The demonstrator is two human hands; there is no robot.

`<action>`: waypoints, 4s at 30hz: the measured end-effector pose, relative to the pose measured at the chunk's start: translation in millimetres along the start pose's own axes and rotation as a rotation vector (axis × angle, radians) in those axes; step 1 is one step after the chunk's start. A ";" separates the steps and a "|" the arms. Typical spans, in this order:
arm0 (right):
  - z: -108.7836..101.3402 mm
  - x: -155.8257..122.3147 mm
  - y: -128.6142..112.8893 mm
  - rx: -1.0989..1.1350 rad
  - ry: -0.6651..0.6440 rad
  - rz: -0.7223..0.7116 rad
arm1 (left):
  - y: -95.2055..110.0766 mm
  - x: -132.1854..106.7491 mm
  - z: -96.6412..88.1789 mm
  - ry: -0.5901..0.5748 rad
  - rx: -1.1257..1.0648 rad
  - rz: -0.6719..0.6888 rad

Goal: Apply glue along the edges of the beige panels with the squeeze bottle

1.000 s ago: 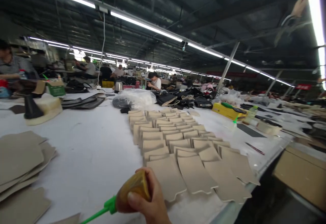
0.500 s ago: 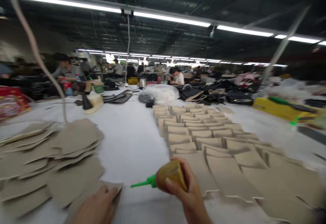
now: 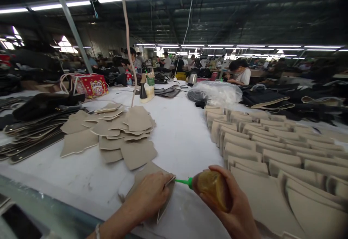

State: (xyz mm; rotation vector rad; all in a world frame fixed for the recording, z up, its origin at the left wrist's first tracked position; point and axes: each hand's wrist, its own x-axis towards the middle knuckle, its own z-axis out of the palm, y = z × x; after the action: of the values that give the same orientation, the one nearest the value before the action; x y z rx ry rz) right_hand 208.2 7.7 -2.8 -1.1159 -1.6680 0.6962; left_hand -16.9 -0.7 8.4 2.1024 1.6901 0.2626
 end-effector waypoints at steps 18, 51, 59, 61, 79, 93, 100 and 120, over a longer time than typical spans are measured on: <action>-0.8 2.2 10.4 -0.224 -0.068 -0.156 | 3.0 -5.6 6.1 0.014 0.040 -0.045; -1.7 -5.5 8.0 0.042 -0.084 0.187 | -1.0 -10.8 3.9 -0.024 -0.001 -0.011; -0.8 -10.2 5.0 0.095 -0.086 0.234 | -3.6 -11.3 6.3 -0.014 -0.021 0.000; -0.5 -12.4 5.0 0.103 -0.094 0.235 | -3.8 -11.6 6.7 -0.019 -0.027 0.001; 0.8 -27.8 -6.1 0.165 -0.129 0.302 | -3.5 -14.4 8.5 -0.037 -0.025 -0.028; -2.3 -31.4 -1.6 0.222 -0.225 0.257 | -7.2 -14.3 13.4 -0.010 -0.041 -0.009; -4.7 -31.4 2.3 0.155 -0.182 0.244 | -7.9 -14.0 14.5 -0.005 -0.031 -0.006; -0.6 -38.4 -3.9 0.214 -0.145 0.386 | -10.2 -12.6 19.4 0.020 -0.060 -0.001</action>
State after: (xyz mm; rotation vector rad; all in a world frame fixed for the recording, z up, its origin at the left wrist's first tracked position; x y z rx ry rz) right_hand 211.4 -28.8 -14.8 -1.2684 -1.4655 1.1974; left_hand -21.0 -15.2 -11.9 2.0619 1.6737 0.3306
